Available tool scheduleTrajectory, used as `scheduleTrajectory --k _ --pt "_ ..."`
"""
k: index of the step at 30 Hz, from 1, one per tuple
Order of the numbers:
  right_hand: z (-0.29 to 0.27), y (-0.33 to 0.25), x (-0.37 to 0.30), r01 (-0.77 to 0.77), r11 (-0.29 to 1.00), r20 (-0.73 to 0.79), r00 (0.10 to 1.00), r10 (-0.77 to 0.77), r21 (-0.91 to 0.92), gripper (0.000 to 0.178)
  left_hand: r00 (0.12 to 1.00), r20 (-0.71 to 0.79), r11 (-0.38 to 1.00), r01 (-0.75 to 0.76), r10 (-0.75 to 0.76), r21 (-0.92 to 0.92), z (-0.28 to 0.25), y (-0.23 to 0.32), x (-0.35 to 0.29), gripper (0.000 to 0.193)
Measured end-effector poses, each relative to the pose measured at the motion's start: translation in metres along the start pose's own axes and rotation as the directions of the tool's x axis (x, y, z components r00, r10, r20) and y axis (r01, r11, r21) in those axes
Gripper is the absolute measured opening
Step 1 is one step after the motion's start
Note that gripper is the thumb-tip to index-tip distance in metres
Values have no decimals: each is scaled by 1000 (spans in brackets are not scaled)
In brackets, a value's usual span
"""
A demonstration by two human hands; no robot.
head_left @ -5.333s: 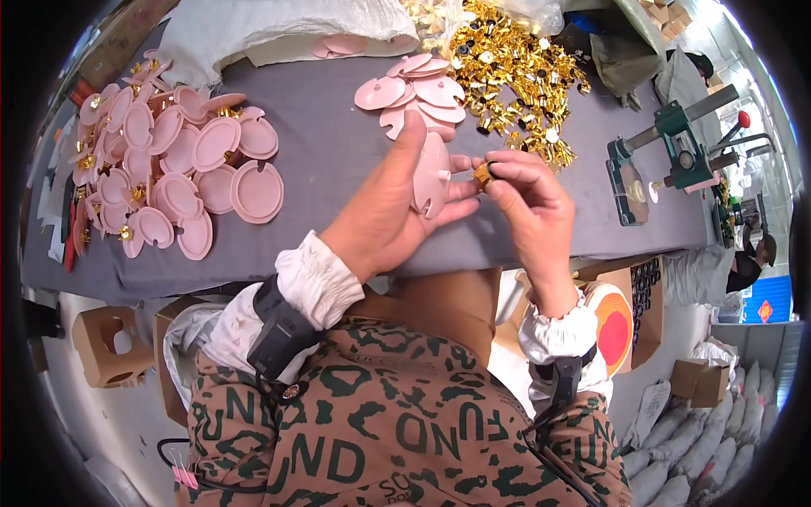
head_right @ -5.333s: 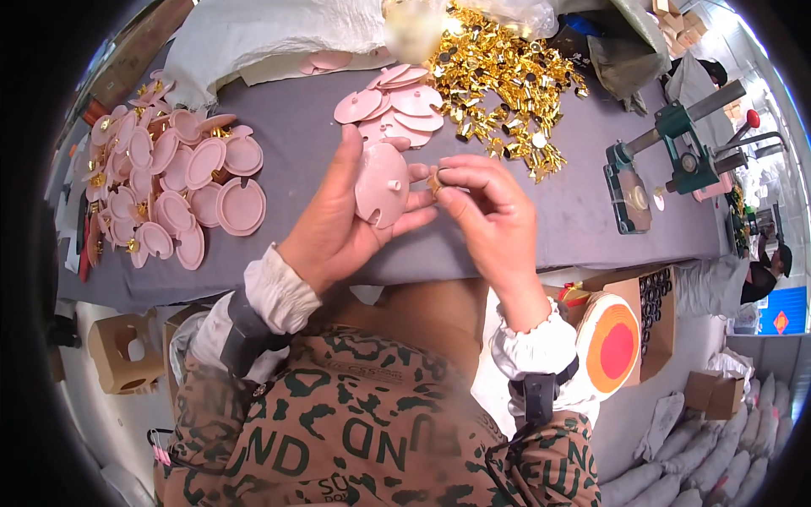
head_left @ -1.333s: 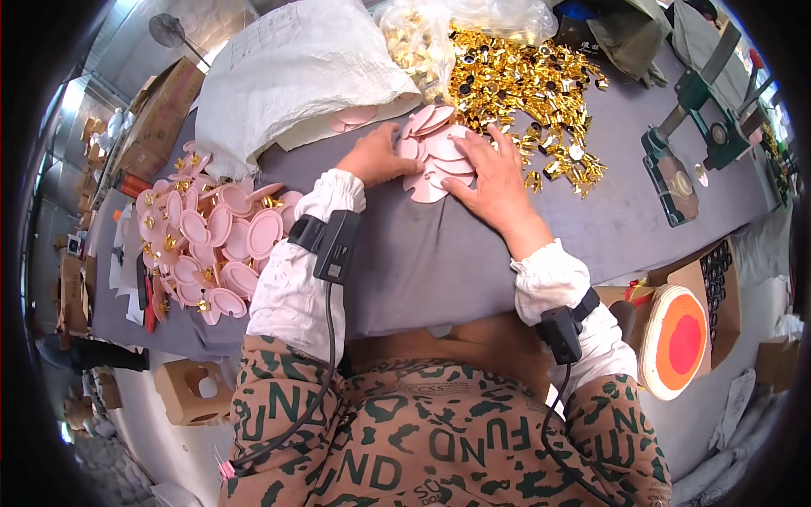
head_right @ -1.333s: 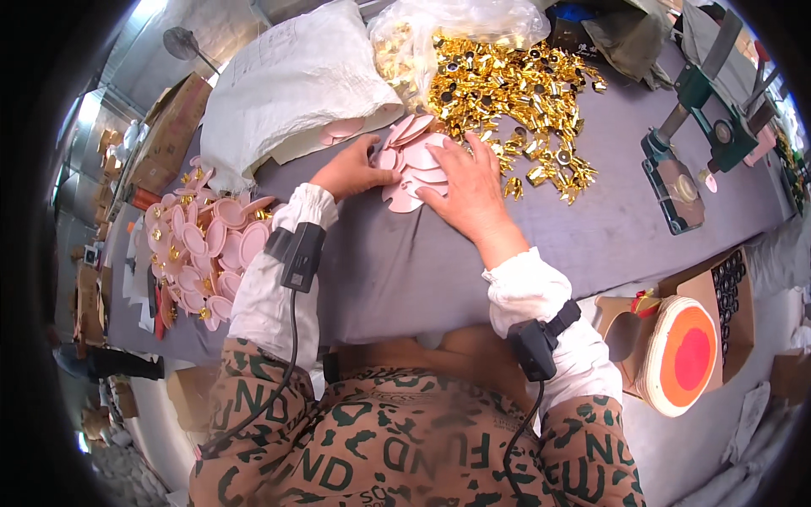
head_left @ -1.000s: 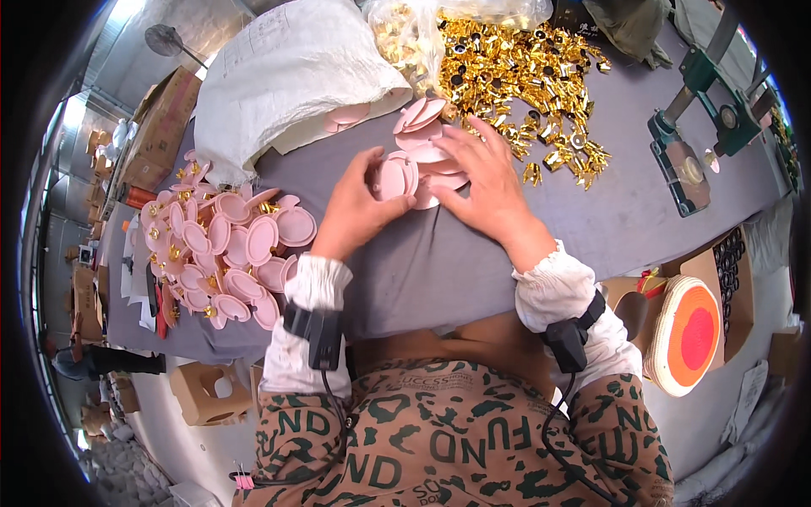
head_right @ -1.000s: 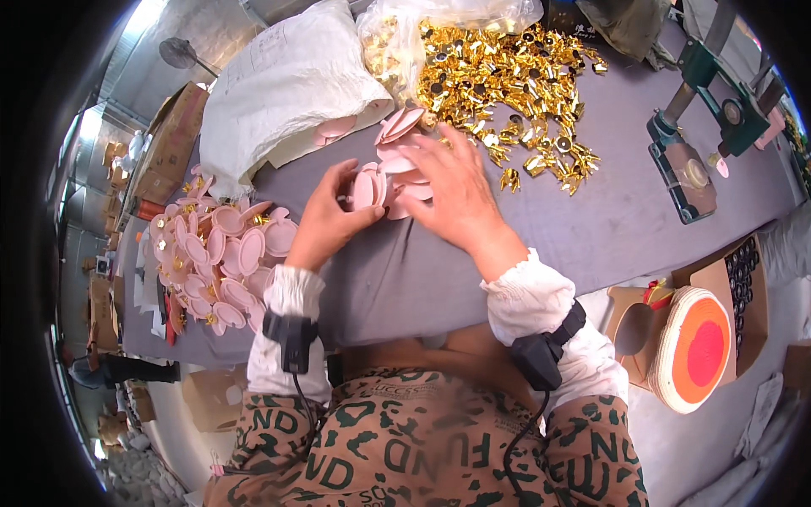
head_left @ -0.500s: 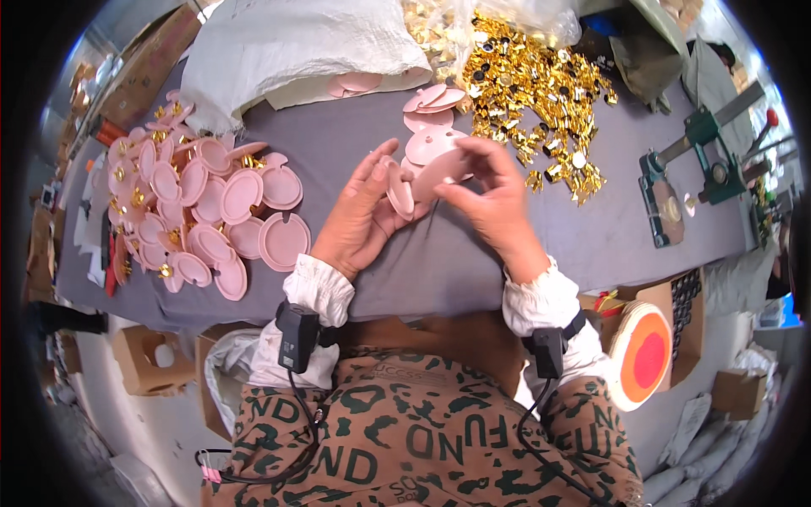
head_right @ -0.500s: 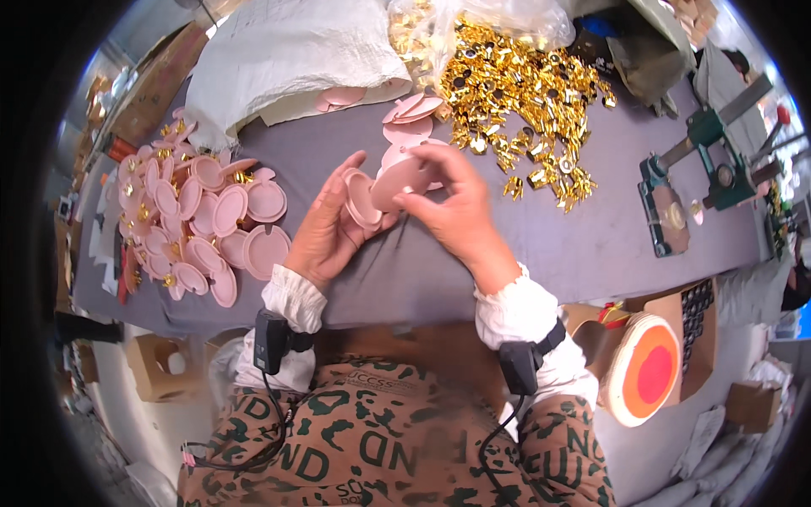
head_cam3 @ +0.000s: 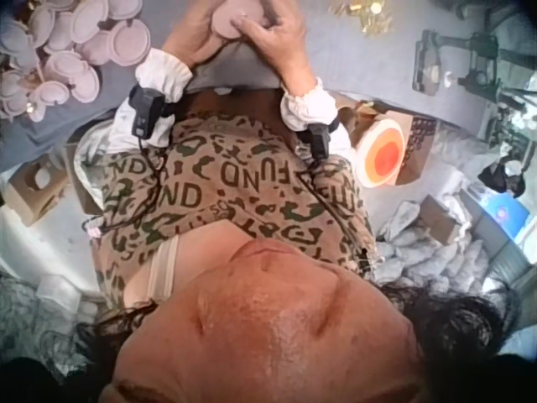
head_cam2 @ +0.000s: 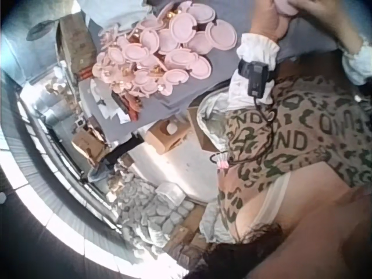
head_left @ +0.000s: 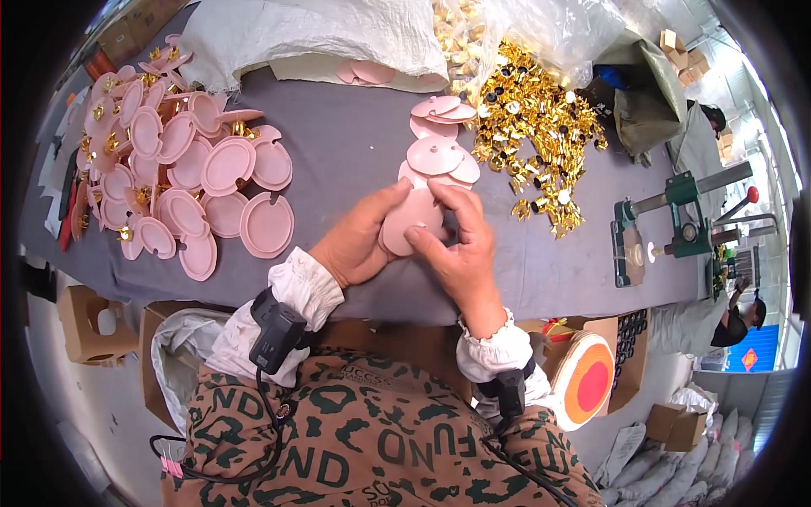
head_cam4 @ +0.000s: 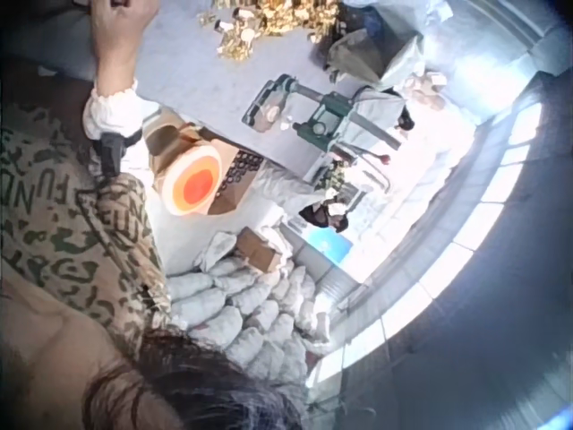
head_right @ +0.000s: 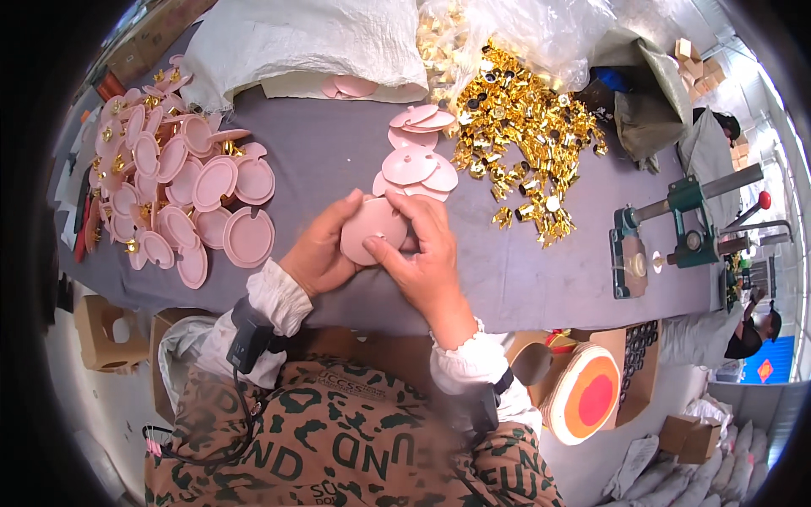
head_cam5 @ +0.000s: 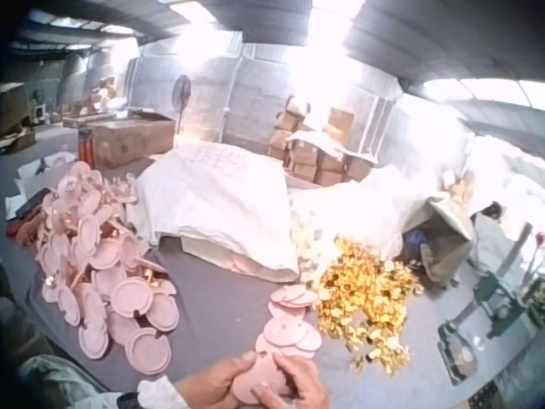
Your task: Assembling pink plastic discs with gold-colored metal caps by hand.
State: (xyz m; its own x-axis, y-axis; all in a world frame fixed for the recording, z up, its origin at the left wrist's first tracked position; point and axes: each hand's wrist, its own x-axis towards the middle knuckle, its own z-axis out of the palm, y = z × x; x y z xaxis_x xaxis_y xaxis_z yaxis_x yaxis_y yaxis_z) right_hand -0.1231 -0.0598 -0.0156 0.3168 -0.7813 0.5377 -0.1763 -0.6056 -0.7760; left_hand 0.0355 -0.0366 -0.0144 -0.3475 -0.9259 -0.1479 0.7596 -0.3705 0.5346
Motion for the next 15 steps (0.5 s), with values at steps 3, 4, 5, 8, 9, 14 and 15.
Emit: scheduleTrajectory --k 3,4,5,8,9,14,15 --pt "-8 2 6 -4 976 142 989 36 -218 60 996 85 999 16 -14 -29 -8 0 4 49" --pt "-13 5 15 -1 975 150 988 35 -221 60 992 129 1000 -1 4 -24 -13 3 3 48" --pt "-18 8 27 -67 978 154 983 98 -198 63 992 128 1000 -6 10 -30 -16 7 3 48" --pt "-33 19 72 10 932 300 948 107 -363 69 977 -38 960 -214 211 -182 -19 13 6 46" --pt "-35 28 85 52 909 367 923 115 -414 67 970 -109 949 -237 219 -208 -19 15 8 45" --pt "-19 34 114 -5 772 499 761 416 -636 60 960 -206 941 -235 187 -242 -23 17 7 44" --pt "-19 35 112 -2 771 457 805 379 -637 57 957 -216 942 -241 192 -235 -24 17 8 44"
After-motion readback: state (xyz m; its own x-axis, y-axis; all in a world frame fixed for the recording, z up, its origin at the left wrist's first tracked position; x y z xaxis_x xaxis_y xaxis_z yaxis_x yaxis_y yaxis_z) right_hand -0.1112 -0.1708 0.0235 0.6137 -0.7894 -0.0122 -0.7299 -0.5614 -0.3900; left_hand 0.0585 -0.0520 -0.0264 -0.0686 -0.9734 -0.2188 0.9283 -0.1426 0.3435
